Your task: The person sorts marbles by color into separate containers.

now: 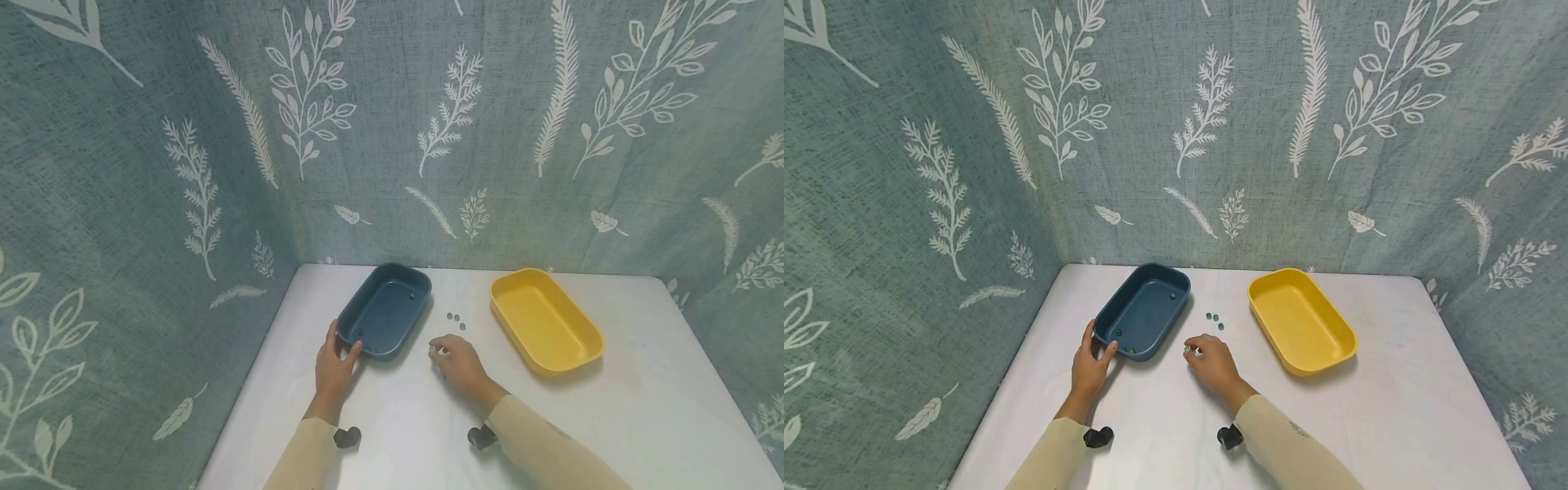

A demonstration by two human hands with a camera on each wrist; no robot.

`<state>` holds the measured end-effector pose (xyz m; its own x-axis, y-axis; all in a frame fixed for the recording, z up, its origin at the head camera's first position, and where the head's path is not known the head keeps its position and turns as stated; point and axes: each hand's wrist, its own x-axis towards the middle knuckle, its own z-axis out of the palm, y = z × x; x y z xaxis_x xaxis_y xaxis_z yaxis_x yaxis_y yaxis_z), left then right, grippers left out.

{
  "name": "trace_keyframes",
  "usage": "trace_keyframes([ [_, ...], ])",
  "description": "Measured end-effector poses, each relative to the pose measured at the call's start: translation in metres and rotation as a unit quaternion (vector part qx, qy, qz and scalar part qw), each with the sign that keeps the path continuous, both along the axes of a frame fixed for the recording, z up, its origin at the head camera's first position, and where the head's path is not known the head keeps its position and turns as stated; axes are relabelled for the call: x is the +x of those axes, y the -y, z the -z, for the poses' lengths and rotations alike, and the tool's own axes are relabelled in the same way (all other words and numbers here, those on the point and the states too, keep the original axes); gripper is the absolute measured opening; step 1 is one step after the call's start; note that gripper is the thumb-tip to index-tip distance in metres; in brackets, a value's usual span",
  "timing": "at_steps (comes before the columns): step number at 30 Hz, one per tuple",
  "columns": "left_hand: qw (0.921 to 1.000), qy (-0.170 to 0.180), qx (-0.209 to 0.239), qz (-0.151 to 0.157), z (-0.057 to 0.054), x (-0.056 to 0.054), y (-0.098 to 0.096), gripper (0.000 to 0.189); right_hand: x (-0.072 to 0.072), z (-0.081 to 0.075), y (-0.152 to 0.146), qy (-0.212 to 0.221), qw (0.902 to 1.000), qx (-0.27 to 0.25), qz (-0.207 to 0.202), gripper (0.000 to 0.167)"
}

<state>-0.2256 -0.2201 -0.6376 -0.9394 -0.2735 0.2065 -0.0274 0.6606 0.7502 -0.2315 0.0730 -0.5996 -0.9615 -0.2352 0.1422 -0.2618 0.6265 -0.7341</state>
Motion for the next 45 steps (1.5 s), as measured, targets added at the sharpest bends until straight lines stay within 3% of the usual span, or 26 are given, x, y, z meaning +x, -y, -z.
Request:
trace_keyframes([
  [5,1.0000,-0.001,0.001,0.001,0.001,0.000,0.000,0.083,0.000,-0.006,0.010,0.010,0.9999,0.006,0.008,0.023],
  [11,1.0000,-0.002,-0.003,0.003,0.002,0.000,0.001,0.083,-0.002,-0.007,0.021,-0.004,0.9999,0.010,-0.005,0.024],
  [21,1.0000,-0.005,-0.008,-0.003,0.004,-0.001,0.002,0.083,-0.006,-0.013,0.039,0.010,0.9995,0.012,-0.027,0.025],
  [45,0.9999,-0.014,0.001,0.009,0.001,0.000,0.003,0.082,-0.009,-0.021,0.066,-0.017,0.9984,-0.006,-0.053,0.024],
])
